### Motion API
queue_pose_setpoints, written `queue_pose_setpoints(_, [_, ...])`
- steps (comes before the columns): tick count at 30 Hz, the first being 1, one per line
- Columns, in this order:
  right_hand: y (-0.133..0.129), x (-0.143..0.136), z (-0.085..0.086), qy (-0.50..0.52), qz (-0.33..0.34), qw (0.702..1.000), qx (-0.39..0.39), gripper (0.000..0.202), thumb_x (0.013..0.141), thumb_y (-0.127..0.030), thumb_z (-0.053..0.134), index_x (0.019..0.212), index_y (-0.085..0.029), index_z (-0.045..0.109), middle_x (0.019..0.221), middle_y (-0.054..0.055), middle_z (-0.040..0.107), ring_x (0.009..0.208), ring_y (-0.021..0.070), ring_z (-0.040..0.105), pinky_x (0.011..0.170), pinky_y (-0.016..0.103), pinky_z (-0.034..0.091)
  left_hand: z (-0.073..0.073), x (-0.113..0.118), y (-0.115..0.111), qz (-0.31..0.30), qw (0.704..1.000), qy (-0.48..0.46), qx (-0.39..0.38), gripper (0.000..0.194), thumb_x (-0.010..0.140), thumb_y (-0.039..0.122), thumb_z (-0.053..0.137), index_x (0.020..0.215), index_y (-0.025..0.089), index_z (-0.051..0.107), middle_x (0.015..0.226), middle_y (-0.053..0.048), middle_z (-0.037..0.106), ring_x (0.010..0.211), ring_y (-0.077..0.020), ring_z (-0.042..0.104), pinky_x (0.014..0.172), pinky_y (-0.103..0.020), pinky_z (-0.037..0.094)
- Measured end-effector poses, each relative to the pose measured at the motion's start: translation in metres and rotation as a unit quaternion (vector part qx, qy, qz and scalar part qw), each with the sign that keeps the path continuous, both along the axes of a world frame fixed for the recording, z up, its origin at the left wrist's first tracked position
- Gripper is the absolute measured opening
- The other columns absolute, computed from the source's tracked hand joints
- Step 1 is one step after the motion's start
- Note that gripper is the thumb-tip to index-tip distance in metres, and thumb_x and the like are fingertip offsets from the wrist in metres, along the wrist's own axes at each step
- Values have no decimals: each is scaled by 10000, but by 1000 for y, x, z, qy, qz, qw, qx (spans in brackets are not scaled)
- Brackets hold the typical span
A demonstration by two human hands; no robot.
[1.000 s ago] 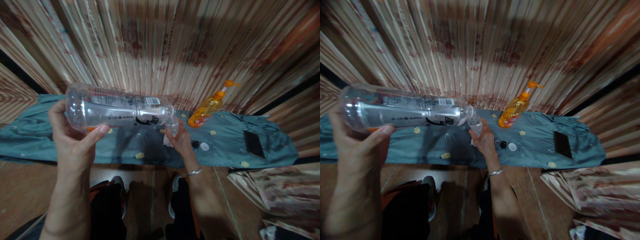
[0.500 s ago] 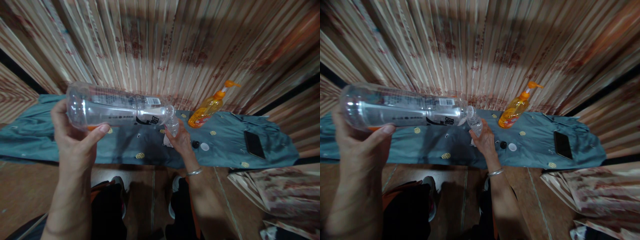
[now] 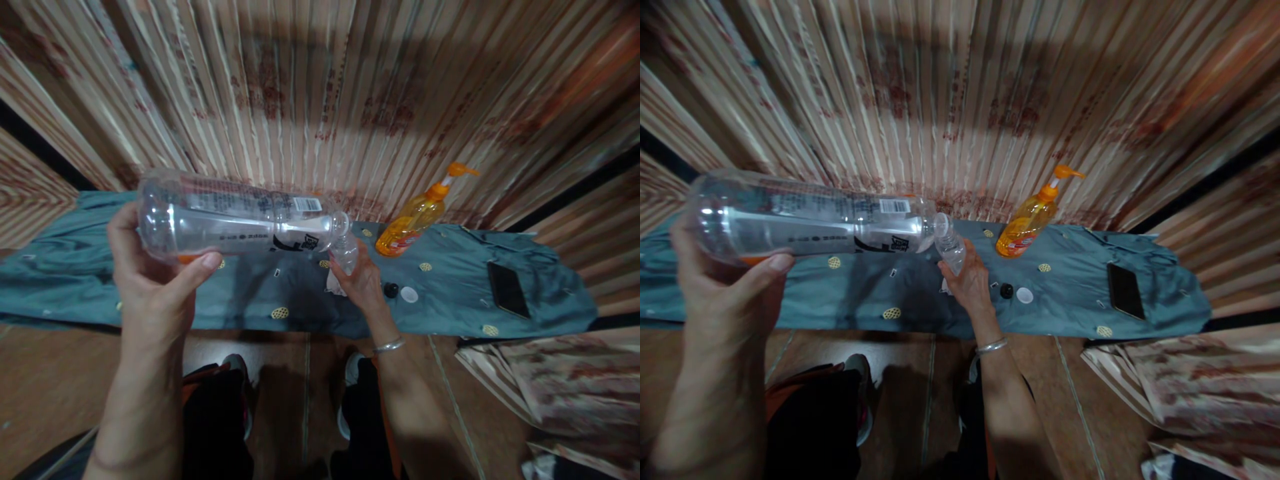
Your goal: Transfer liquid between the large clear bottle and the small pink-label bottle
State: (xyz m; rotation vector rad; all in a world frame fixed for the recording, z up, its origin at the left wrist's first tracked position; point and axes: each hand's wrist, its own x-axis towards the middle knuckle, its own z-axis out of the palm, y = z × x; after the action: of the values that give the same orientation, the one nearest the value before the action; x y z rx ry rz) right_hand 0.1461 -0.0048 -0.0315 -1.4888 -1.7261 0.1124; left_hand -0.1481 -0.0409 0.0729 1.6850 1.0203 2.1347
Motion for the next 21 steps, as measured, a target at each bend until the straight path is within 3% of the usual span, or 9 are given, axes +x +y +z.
queue_pose_setpoints(6, [0, 0, -2, 4, 4, 1000, 9, 696, 900, -525, 682, 1449, -155, 471, 1261, 214, 738, 1116, 370, 751, 932, 525, 622, -6, -4, 1, -10, 1000, -11, 4, 951, 391, 457, 1023, 1260, 365, 648, 1311, -38, 673, 1273, -314, 629, 1114, -631, 509])
queue_pose_setpoints(12, [0, 0, -5, 5, 6, 1000, 17, 710, 922, -544, 646, 1457, -116, 457, 1285, 240, 725, 1164, 369, 733, 946, 546, 617, -7, -5, 1, -2, 1000, -9, -4, 933, 409, 432, 1031, 1246, 329, 635, 1306, -54, 662, 1229, -292, 638, 961, -528, 628])
queue_pose_setpoints(16, [1, 1, -7, 1, 7, 1000, 17, 702, 926, -549, 651, 1466, -147, 446, 1307, 227, 718, 1190, 356, 722, 977, 535, 602, -7, -6, 2, -19, 1000, -8, 12, 952, 401, 411, 1041, 1263, 327, 645, 1311, -52, 668, 1204, -263, 641, 904, -471, 651])
queue_pose_setpoints(21, [1, 1, -8, 3, 9, 1000, 15, 705, 923, -536, 671, 1481, -168, 444, 1312, 214, 714, 1179, 363, 722, 970, 547, 599, -8, -8, 4, -32, 999, -2, 15, 977, 423, 412, 1040, 1304, 313, 631, 1334, -57, 663, 1238, -270, 639, 1039, -580, 581])
